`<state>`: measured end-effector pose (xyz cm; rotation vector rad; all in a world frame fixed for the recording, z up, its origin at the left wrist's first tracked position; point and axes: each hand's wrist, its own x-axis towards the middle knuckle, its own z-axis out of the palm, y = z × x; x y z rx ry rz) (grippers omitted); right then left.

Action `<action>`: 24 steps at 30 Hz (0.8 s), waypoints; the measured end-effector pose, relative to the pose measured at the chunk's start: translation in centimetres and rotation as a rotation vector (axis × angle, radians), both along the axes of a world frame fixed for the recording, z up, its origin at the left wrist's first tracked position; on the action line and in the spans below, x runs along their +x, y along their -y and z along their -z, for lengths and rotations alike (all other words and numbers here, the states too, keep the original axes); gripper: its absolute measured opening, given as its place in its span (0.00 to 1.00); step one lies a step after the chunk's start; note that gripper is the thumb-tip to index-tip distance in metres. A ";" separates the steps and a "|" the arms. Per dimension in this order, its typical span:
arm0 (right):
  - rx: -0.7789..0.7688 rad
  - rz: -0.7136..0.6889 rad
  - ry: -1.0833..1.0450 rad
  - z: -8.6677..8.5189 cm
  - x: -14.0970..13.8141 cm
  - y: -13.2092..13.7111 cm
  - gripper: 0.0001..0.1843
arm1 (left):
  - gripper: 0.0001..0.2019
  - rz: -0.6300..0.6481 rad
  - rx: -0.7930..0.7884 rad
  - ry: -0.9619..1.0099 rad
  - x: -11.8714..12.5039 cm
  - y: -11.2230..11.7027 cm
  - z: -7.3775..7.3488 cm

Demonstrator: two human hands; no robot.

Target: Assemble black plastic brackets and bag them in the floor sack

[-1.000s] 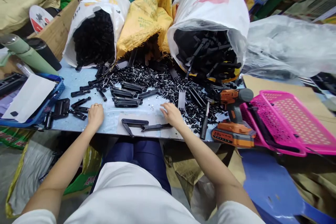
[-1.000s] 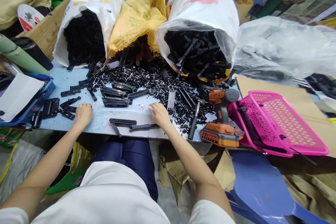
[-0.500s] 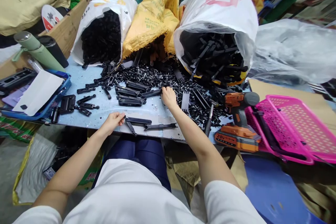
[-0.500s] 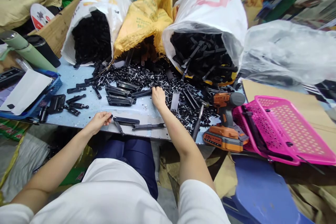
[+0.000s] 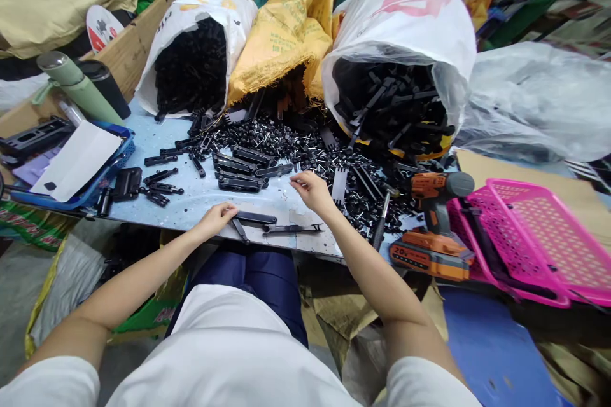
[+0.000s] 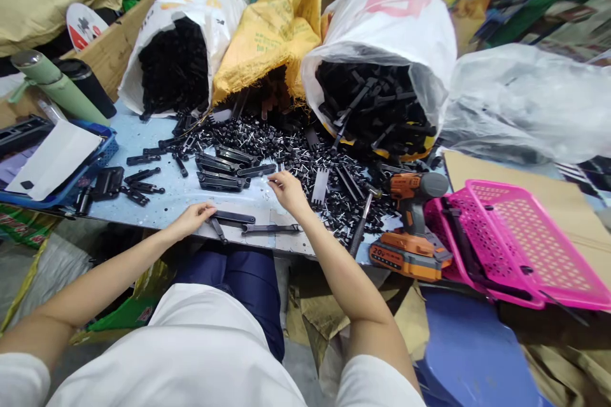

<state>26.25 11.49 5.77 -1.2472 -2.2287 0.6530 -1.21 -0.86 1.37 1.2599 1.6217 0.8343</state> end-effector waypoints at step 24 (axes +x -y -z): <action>0.212 -0.247 -0.113 5.1 0.4 8.7 0.17 | 0.24 0.540 0.356 -0.825 8.6 -0.1 -1.0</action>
